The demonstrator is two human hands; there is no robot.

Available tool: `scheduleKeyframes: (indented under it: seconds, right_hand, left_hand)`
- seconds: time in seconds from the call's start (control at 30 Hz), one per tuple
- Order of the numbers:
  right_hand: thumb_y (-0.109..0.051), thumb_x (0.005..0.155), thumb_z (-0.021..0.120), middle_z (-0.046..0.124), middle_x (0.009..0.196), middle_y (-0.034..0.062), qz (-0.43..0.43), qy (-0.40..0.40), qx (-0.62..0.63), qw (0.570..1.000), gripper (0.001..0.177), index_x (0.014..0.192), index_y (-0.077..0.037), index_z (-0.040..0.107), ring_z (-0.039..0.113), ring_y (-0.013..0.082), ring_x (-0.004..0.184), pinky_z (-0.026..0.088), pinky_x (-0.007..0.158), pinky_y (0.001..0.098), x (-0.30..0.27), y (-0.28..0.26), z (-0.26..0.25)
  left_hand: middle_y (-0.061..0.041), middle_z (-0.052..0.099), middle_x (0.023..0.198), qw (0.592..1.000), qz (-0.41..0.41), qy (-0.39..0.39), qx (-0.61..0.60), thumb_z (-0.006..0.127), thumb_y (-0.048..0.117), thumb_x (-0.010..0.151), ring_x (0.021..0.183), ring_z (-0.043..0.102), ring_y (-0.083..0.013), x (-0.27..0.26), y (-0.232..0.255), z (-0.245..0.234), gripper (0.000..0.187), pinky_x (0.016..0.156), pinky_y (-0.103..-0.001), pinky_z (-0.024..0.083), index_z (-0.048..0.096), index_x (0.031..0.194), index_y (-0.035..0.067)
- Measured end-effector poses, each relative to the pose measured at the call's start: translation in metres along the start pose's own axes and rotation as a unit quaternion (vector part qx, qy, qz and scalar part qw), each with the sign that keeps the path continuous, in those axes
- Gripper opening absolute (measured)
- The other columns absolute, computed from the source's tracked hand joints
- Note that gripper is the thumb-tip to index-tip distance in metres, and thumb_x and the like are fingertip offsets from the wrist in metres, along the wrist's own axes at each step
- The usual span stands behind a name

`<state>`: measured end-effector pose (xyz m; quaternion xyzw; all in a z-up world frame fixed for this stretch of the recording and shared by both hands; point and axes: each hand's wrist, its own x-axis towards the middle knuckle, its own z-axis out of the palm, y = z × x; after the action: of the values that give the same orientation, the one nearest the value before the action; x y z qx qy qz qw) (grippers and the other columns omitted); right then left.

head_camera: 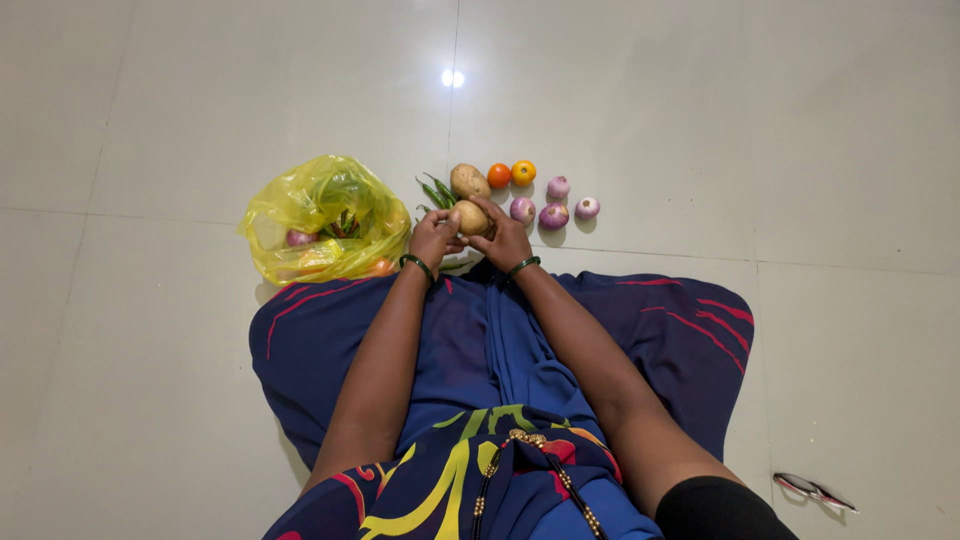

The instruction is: The person sits on the floor and sorts vegetables from a yellow plastic bag onto the tiled floor. They handle green chilies, potatoes, tomatoes, and onions one by one, placing them in a neat arrangement.

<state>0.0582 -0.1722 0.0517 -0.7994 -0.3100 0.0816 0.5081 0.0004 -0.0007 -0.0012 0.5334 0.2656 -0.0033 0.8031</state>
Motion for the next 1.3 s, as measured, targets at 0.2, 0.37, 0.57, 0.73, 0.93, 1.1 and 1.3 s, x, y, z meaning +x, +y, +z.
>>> scheduleKeyframes:
  seconds: [0.2,0.37,0.57,0.73,0.93,1.1,1.3]
  right_hand:
    - [-0.016,0.077,0.087,0.066,0.136,0.0142,-0.019,0.005,-0.028,0.999,0.076,0.145,-0.014,0.054,0.070,0.0278,0.114,0.057,0.094,0.0346,0.000,0.006,0.000]
    - [-0.015,0.080,0.086,0.067,0.134,0.0129,-0.002,0.016,0.003,1.000,0.074,0.146,-0.010,0.052,0.070,0.0202,0.106,0.058,0.089,0.0305,0.001,0.019,0.006]
    - [-0.019,0.091,0.083,0.070,0.128,0.0121,0.048,-0.010,0.201,0.978,0.071,0.150,-0.005,0.045,0.070,0.0151,0.109,0.059,0.085,0.0273,0.003,0.033,0.011]
    - [-0.024,0.095,0.078,0.070,0.114,0.0087,0.129,-0.008,0.288,0.949,0.066,0.149,-0.005,0.046,0.065,0.0087,0.080,0.053,0.060,0.0229,0.005,0.035,0.012]
    - [-0.040,0.099,0.062,0.069,0.095,0.0079,0.227,0.045,0.390,0.891,0.050,0.137,-0.008,0.052,0.059,0.0097,0.056,0.042,0.043,0.0230,0.009,0.018,0.005]
    - [-0.032,0.107,0.059,0.071,0.114,0.0084,0.177,0.063,0.420,0.888,0.039,0.134,-0.004,0.059,0.068,0.0132,0.093,0.057,0.078,0.0269,0.010,0.028,0.005]
    - [-0.015,0.103,0.067,0.060,0.129,0.0087,0.068,0.058,0.257,0.962,0.039,0.138,-0.008,0.053,0.063,0.0178,0.117,0.055,0.103,0.0316,0.013,0.021,0.013]
  left_hand:
    - [-0.014,0.069,0.091,0.999,0.008,-0.029,-0.032,0.075,0.026,0.093,0.069,0.068,-0.0181,0.011,-0.015,-0.005,0.051,0.056,-0.027,0.053,0.052,0.129,-0.002]
    - [-0.012,0.070,0.096,0.997,0.049,-0.042,-0.033,0.079,0.018,0.090,0.072,0.069,-0.0168,0.011,-0.011,-0.005,0.056,0.055,-0.026,0.053,0.049,0.133,-0.002]
    - [-0.010,0.073,0.092,0.997,0.072,-0.038,-0.002,0.078,0.020,0.092,0.072,0.071,-0.0147,-0.002,0.000,0.000,0.057,0.059,-0.025,0.056,0.051,0.137,0.000]
    - [-0.009,0.073,0.092,0.998,0.058,-0.024,0.014,0.076,0.025,0.096,0.073,0.071,-0.0135,-0.006,0.007,0.003,0.052,0.062,-0.024,0.058,0.057,0.137,0.000]
    - [-0.003,0.071,0.109,0.997,0.058,-0.051,0.012,0.075,0.027,0.097,0.095,0.068,-0.0094,-0.035,0.011,0.026,0.059,0.078,-0.023,0.057,0.055,0.149,0.005]
    - [-0.002,0.066,0.116,0.990,-0.008,-0.018,-0.142,0.072,0.029,0.095,0.094,0.066,-0.0118,-0.055,0.004,0.054,0.060,0.080,-0.027,0.055,0.049,0.147,0.008]
    - [-0.008,0.066,0.118,0.973,-0.017,-0.018,-0.228,0.066,0.029,0.101,0.100,0.066,-0.0176,-0.035,0.004,0.039,0.053,0.088,-0.032,0.056,0.050,0.145,0.004]
